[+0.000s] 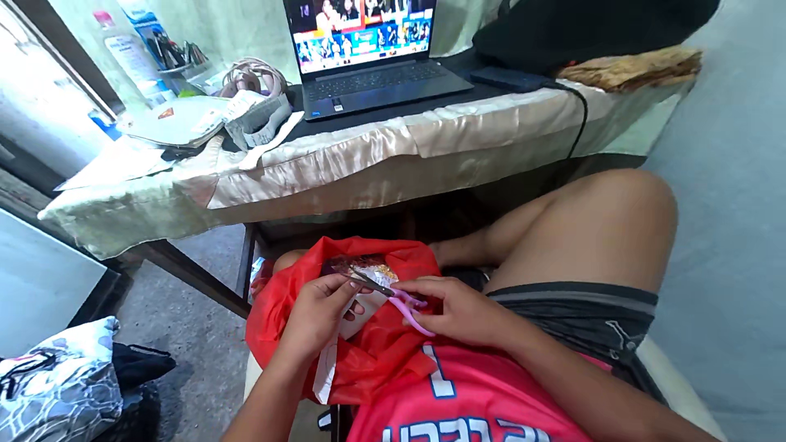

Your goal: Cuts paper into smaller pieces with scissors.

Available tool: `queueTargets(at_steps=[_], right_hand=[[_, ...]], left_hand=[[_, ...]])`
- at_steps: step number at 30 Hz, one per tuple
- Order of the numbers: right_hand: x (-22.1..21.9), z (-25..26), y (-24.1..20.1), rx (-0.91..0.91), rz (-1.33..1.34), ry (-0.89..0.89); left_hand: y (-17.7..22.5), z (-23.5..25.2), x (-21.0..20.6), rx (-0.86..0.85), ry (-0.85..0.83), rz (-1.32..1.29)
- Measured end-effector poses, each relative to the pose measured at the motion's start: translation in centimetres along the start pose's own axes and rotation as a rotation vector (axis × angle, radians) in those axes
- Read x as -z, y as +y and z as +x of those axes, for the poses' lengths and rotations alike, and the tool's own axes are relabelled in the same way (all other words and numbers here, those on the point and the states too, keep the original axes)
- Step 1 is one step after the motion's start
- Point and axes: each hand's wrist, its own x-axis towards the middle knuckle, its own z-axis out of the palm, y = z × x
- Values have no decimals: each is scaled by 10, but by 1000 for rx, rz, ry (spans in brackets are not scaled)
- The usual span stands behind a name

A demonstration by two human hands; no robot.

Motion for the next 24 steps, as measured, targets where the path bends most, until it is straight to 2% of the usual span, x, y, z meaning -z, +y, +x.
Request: queueTargets(at_steps=[19,24], right_hand=[[0,0,-2,-26,32,10],[-5,1,-14,-43,219,88]], left_hand=[[1,0,1,10,-28,-24],[4,-1,0,50,-82,-34]])
